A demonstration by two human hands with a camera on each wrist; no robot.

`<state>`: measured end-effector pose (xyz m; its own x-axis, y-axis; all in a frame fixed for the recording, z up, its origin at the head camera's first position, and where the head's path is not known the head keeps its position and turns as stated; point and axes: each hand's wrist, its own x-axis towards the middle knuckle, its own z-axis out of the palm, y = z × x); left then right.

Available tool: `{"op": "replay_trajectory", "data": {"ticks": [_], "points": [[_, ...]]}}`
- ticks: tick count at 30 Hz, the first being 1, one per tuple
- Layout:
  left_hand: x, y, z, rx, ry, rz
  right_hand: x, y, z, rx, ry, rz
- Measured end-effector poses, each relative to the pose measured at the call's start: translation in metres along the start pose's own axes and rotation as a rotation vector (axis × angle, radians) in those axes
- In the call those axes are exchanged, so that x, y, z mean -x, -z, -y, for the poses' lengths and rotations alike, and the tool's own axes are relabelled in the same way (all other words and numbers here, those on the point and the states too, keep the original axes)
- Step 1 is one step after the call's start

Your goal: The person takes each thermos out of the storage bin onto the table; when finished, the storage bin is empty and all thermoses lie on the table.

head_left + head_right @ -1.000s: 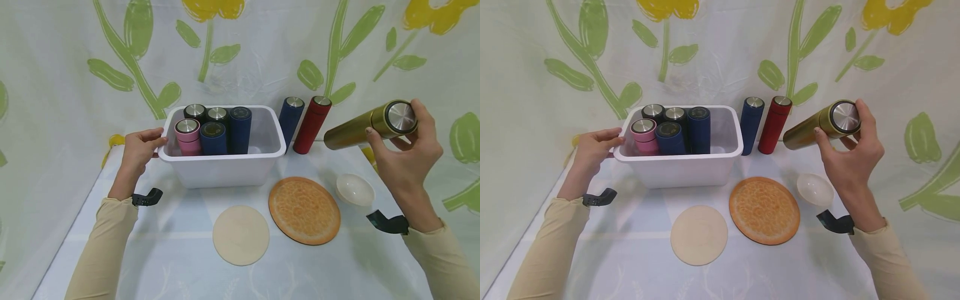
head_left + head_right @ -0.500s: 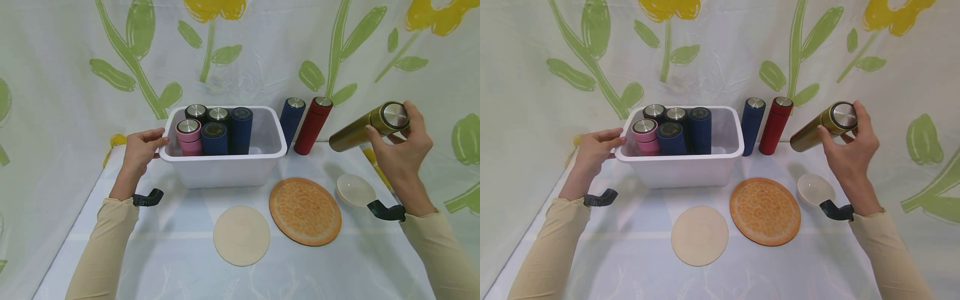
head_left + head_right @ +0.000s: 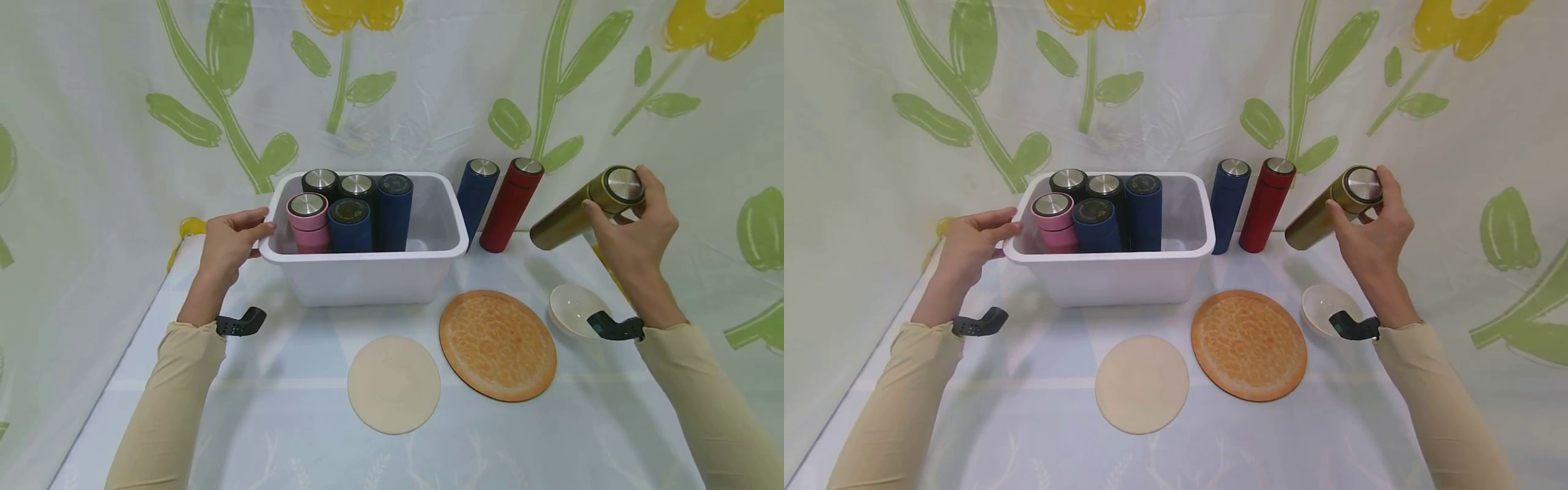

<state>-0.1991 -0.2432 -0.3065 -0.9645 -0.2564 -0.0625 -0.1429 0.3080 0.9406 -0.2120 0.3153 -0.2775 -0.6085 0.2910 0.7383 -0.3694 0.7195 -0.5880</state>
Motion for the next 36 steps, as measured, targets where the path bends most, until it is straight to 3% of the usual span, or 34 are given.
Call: {"op": "replay_trajectory", "data": {"ticks": [14, 31, 36], "points": [[-0.001, 0.001, -0.001, -0.002, 0.000, 0.001, -0.009, -0.028, -0.036, 0.024, 0.022, 0.102], [-0.001, 0.001, 0.001, -0.001, 0.009, -0.011, -0.020, -0.060, -0.061, 0.072, -0.023, 0.243], [-0.002, 0.001, 0.000, -0.004, 0.009, -0.006, -0.022, -0.065, -0.070, 0.083, -0.069, 0.242]]}}
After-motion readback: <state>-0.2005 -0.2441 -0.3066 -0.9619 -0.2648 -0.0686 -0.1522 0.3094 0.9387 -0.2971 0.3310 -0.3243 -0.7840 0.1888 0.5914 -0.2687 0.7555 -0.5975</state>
